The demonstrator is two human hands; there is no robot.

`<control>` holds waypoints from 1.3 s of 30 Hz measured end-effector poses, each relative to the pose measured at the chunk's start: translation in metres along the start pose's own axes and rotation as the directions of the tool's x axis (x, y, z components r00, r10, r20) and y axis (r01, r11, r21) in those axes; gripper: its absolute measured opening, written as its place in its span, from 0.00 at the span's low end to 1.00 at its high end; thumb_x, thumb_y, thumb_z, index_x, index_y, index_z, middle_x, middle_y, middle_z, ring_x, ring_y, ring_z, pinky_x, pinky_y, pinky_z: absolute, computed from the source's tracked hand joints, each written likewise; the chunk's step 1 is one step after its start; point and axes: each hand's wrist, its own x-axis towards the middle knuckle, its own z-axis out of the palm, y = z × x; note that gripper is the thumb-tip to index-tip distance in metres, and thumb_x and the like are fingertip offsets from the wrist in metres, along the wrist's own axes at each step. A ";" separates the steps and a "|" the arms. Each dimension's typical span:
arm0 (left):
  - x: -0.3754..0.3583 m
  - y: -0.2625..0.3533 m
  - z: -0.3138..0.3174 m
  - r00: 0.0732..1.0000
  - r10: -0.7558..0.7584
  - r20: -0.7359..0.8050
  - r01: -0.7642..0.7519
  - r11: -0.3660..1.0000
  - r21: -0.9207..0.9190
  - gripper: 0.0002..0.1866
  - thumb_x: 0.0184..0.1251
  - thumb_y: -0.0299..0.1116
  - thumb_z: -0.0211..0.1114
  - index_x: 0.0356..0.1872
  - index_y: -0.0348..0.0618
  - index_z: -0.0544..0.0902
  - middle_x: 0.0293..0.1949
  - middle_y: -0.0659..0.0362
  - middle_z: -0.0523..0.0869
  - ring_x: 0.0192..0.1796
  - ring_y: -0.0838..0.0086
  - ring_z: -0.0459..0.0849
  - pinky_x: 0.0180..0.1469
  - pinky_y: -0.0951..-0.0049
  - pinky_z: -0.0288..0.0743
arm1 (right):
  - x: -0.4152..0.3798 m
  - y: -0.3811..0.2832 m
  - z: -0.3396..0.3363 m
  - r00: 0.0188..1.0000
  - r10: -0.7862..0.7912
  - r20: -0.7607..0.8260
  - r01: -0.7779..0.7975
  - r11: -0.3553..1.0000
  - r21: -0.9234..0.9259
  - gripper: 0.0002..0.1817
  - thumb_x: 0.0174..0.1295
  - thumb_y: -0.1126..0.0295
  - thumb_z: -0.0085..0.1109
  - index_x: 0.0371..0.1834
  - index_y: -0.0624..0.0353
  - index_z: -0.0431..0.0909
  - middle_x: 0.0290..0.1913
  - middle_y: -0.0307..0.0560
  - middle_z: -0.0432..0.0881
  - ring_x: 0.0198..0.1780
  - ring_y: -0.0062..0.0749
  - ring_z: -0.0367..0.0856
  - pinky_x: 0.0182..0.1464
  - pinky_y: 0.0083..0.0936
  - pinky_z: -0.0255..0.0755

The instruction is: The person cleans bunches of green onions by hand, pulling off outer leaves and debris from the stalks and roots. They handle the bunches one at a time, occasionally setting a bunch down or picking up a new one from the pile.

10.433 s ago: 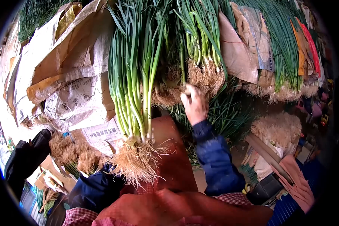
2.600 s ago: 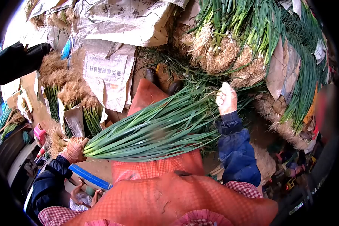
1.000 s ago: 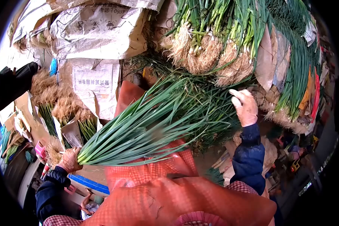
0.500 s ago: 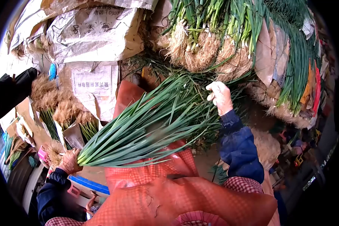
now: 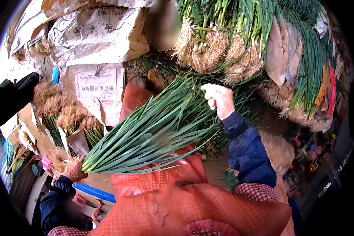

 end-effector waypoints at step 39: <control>0.012 0.008 -0.014 0.999 0.036 -0.026 -0.036 0.999 0.016 0.26 0.30 0.36 0.70 0.35 0.39 0.72 0.32 0.48 0.75 0.39 0.53 0.75 0.43 0.58 0.69 | 0.054 0.018 0.003 0.658 -0.342 0.671 0.685 -0.099 -0.722 0.10 0.62 0.67 0.46 0.45 0.53 0.73 0.35 0.44 0.78 0.32 0.32 0.78 0.36 0.24 0.73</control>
